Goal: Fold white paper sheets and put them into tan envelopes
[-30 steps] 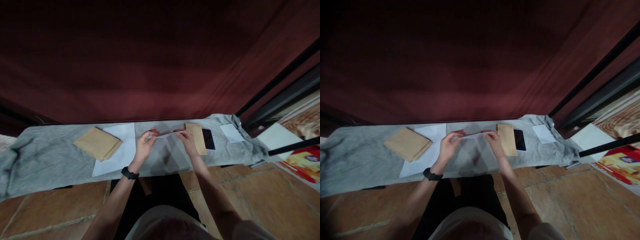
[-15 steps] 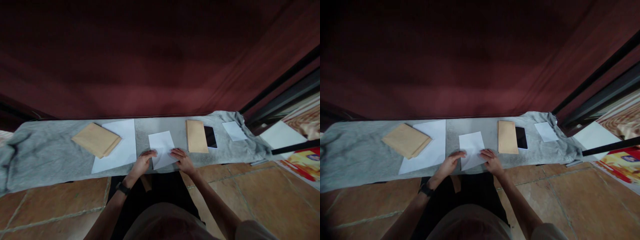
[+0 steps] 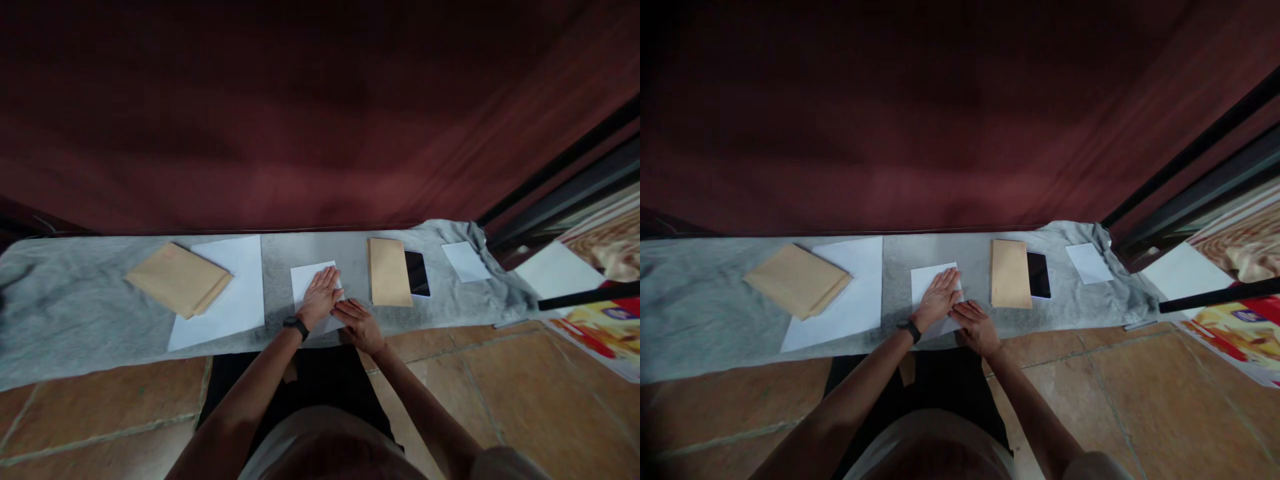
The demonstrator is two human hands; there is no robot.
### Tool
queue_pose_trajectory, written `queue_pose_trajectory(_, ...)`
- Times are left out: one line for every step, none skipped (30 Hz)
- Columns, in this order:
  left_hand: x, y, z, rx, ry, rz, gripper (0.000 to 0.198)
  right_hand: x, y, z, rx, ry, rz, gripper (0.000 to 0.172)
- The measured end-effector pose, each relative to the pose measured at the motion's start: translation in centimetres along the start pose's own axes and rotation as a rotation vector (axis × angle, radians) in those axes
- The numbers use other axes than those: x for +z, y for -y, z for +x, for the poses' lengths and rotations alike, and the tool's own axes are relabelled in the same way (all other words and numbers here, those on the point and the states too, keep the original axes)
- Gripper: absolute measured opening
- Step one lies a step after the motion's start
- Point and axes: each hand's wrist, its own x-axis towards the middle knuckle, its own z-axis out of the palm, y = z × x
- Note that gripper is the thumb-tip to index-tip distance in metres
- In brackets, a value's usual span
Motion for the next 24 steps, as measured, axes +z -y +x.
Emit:
queue_pose_trajectory(-0.1, 0.5, 0.1, -0.02, -0.005, 0.012, 0.061, 0.0, 0.0, 0.0, 0.001, -0.001, 0.004, 0.048)
queue_pose_trajectory(-0.2, 1.1, 0.1, -0.047, -0.009, 0.024, 0.062, 0.0, 0.0, 0.0, 0.004, -0.005, 0.005, 0.049)
queue_pose_trajectory(-0.3, 1.6, 0.1, -0.079, -0.015, 0.034, 0.063, 0.0, 0.1, 0.0, 0.009, -0.01, 0.005, 0.049)
queue_pose_trajectory(-0.4, 2.0, 0.1, -0.111, -0.023, 0.043, 0.064, 0.0, 0.1, 0.0, 0.014, -0.015, 0.004, 0.049)
queue_pose_trajectory(-0.6, 2.5, 0.0, -0.141, -0.034, 0.049, 0.065, 0.0, 0.1, 0.0, 0.019, -0.018, 0.004, 0.05)
queue_pose_trajectory(-0.6, 2.8, -0.2, -0.167, -0.047, 0.054, 0.065, 0.0, 0.1, 0.0, 0.023, -0.019, 0.005, 0.051)
queue_pose_trajectory(-0.7, 3.2, -0.4, -0.189, -0.06, 0.057, 0.065, 0.0, 0.1, 0.0, 0.025, -0.018, 0.006, 0.051)
queue_pose_trajectory(-0.8, 3.6, -0.7, -0.208, -0.072, 0.058, 0.065, 0.0, 0.1, 0.0, 0.025, -0.017, 0.008, 0.051)
queue_pose_trajectory(-0.9, 3.9, -0.9, -0.225, -0.082, 0.056, 0.065, 0.0, 0.1, 0.0, 0.024, -0.015, 0.01, 0.051)
queue_pose_trajectory(-1.0, 4.3, -1.3, -0.24, -0.088, 0.054, 0.065, 0.0, 0.1, 0.0, 0.022, -0.014, 0.012, 0.051)
queue_pose_trajectory(-1.2, 4.6, -1.6, -0.253, -0.093, 0.052, 0.065, -0.1, 0.1, 0.0, 0.021, -0.015, 0.013, 0.051)
queue_pose_trajectory(-1.4, 5.0, -2.0, -0.265, -0.097, 0.049, 0.065, -0.1, 0.2, 0.0, 0.02, -0.017, 0.014, 0.051)
queue_pose_trajectory(-1.6, 5.4, -2.5, -0.278, -0.103, 0.046, 0.065, -0.1, 0.2, 0.0, 0.02, -0.021, 0.016, 0.05)
queue_pose_trajectory(-1.8, 5.7, -2.9, -0.291, -0.111, 0.043, 0.065, -0.1, 0.2, 0.0, 0.02, -0.025, 0.017, 0.05)
queue_pose_trajectory(-2.0, 5.9, -3.4, -0.304, -0.12, 0.041, 0.065, -0.1, 0.2, 0.0, 0.02, -0.03, 0.019, 0.05)
queue_pose_trajectory(-2.2, 6.1, -4.0, -0.311, -0.127, 0.037, 0.064, -0.1, 0.2, 0.0, 0.02, -0.035, 0.02, 0.05)
queue_pose_trajectory(-2.4, 6.1, -4.5, -0.311, -0.13, 0.035, 0.064, -0.1, 0.3, 0.0, 0.021, -0.041, 0.021, 0.05)
queue_pose_trajectory(-2.5, 6.0, -5.0, -0.304, -0.127, 0.034, 0.063, 0.0, 0.3, 0.0, 0.022, -0.046, 0.022, 0.05)
queue_pose_trajectory(-2.6, 5.9, -5.4, -0.29, -0.119, 0.034, 0.062, 0.0, 0.3, -0.1, 0.023, -0.049, 0.021, 0.051)
queue_pose_trajectory(-2.7, 5.6, -5.8, -0.268, -0.105, 0.035, 0.062, 0.1, 0.3, -0.1, 0.022, -0.05, 0.02, 0.051)
queue_pose_trajectory(-2.8, 5.3, -6.1, -0.243, -0.089, 0.036, 0.061, 0.1, 0.3, -0.1, 0.02, -0.05, 0.019, 0.052)
queue_pose_trajectory(-2.8, 5.0, -6.3, -0.217, -0.071, 0.038, 0.061, 0.1, 0.3, -0.1, 0.015, -0.049, 0.019, 0.052)
queue_pose_trajectory(-2.9, 4.7, -6.3, -0.191, -0.053, 0.038, 0.061, 0.2, 0.3, -0.1, 0.011, -0.046, 0.018, 0.053)
queue_pose_trajectory(-2.9, 4.4, -6.3, -0.165, -0.034, 0.038, 0.06, 0.2, 0.4, -0.1, 0.01, -0.042, 0.018, 0.054)
